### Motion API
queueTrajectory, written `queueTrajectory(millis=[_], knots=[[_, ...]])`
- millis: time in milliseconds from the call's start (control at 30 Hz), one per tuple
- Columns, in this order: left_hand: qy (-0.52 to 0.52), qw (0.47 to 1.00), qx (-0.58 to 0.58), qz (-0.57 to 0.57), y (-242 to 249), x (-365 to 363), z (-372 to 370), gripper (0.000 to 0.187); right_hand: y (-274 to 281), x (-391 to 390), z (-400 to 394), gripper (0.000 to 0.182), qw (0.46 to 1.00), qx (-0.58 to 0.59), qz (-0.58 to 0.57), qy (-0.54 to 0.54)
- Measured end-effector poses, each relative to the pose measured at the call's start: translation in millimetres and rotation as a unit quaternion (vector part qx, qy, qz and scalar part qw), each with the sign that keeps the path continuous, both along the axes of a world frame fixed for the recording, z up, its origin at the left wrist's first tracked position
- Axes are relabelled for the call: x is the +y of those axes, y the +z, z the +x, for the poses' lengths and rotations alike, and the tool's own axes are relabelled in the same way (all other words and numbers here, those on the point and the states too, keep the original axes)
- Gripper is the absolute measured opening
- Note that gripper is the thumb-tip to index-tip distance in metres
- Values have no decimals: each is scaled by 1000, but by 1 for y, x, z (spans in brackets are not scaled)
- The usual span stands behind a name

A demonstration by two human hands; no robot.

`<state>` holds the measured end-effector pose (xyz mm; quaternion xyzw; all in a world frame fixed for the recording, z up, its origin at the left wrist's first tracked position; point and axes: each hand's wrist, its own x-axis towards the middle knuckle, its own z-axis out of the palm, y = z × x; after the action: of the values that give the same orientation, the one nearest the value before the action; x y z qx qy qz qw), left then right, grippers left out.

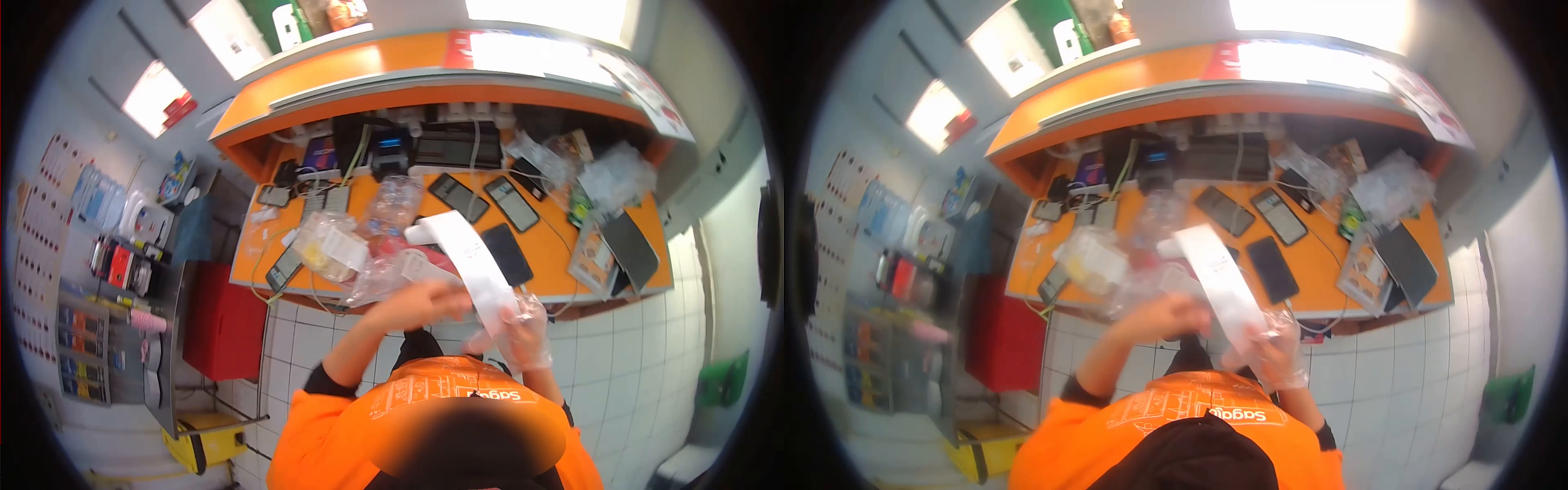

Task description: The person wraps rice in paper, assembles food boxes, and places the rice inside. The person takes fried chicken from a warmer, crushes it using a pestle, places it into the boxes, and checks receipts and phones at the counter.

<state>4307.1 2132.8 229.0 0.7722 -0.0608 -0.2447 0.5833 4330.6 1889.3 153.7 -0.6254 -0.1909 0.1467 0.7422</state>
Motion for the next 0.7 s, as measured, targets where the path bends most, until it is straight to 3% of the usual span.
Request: queueTrajectory(millis=[33, 67, 100, 133, 167, 233, 267, 333, 367, 433, 500, 567, 600, 667, 700], knots=[[-87, 993, -71, 44, -38, -11, -9, 62, 0, -3, 3, 25, 990, -124, -61, -12], [-69, 978, -194, 16, -60, -21, -14, 70, -1, -4, 4, 28, 961, -245, -124, -20], [30, 976, -105, -188, -66, -36, -10, 65, -4, -6, 2, 32, 914, -359, -187, -22], [132, 916, -8, -380, -71, -47, -10, 60, -12, -11, -3, 23, 937, -294, -188, 21], [164, 894, -27, -416, -73, -49, -9, 56, -23, -15, -10, 17, 953, -228, -186, 66], [232, 842, -73, -481, -41, -43, 5, 48, -38, -22, -8, 8, 865, -439, -227, 86], [280, 827, -102, -478, -29, -40, 10, 40, -31, -24, -13, 6, 903, -349, -243, 71], [343, 825, -144, -424, -7, -42, 11, 42, -9, -32, -27, 4, 950, -157, -269, 36], [337, 831, -150, -418, -7, -45, 10, 42, -17, -35, -23, 9, 923, -280, -263, -9], [316, 845, -149, -405, -12, -58, 3, 42, -5, -26, -19, 9, 976, -165, -141, -1], [314, 849, -174, -387, -17, -74, -3, 41, 29, -7, -12, 8, 968, -226, -88, -61], [334, 833, -196, -395, -20, -87, -4, 42, 34, 2, -6, 7, 936, -300, -155, -99], [311, 850, -195, -378, -21, -90, -6, 41, 34, 4, -5, 6, 916, -335, -187, -114], [270, 880, -196, -338, -24, -88, -11, 39, 29, 8, -7, 12, 931, -308, -138, -142], [212, 916, -224, -258, -29, -83, -14, 32, 24, 8, -9, 15, 938, -294, -122, -134]])
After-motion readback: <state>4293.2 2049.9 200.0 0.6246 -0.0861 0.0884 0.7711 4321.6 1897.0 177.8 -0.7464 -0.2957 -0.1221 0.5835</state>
